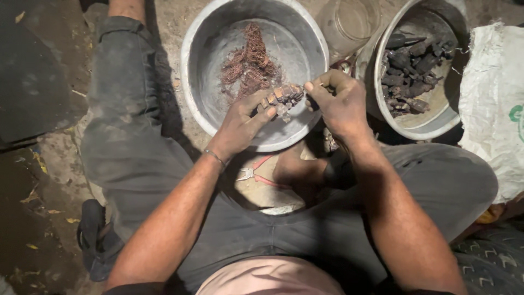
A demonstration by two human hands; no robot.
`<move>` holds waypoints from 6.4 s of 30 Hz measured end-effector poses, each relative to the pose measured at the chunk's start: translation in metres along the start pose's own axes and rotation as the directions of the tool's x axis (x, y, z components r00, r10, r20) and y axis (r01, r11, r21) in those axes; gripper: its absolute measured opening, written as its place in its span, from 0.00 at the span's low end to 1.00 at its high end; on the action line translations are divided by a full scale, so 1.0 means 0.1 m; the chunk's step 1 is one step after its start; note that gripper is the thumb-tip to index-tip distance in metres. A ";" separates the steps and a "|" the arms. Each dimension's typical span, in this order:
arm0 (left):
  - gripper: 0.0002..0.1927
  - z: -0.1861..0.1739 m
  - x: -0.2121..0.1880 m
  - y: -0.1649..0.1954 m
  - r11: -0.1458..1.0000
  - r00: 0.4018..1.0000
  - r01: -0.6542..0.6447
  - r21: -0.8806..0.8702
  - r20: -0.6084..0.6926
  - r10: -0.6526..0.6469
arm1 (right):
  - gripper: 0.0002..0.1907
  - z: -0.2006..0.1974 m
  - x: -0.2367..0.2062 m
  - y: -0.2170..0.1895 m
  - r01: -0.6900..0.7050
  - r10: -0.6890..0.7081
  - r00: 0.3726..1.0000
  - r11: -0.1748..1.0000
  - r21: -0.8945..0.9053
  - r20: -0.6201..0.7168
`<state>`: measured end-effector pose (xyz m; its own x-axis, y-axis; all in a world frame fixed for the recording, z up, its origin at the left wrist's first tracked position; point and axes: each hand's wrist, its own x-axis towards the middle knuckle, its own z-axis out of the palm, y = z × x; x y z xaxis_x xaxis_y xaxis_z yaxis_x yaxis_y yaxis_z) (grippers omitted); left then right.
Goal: The person sits on the ground and dismantles electric motor armatures, pulling copper windings and wire out of the metal cores by hand and with pliers. They collect the extracted copper in a basin and place stripped metal parts aside, working through the components one at a time.
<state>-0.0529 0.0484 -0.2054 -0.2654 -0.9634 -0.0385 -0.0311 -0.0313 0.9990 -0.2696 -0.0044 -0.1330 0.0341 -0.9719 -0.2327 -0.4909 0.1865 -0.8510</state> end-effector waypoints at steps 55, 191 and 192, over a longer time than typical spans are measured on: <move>0.13 0.10 -0.03 0.02 0.995 0.897 -0.016 0.103 -0.439 0.060 | 0.04 0.16 -0.22 0.01 0.102 -0.110 0.928 0.994 0.042 0.356; 0.28 -0.25 -0.07 -0.16 0.691 0.938 0.132 0.711 -0.314 0.144 | 0.12 0.31 -0.85 0.03 0.280 -0.181 0.954 0.816 -0.506 0.238; 0.26 -0.27 -0.06 -0.18 0.685 0.931 0.104 0.721 -0.313 0.188 | 0.13 0.30 -0.84 0.06 0.283 -0.180 0.954 0.806 -0.521 0.240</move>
<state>-0.0252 0.0478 -0.2224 0.0483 -0.9861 0.1587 -0.7438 0.0705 0.6646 -0.2492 0.0823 -0.1326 0.3297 -0.9263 -0.1821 -0.8391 -0.1991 -0.5062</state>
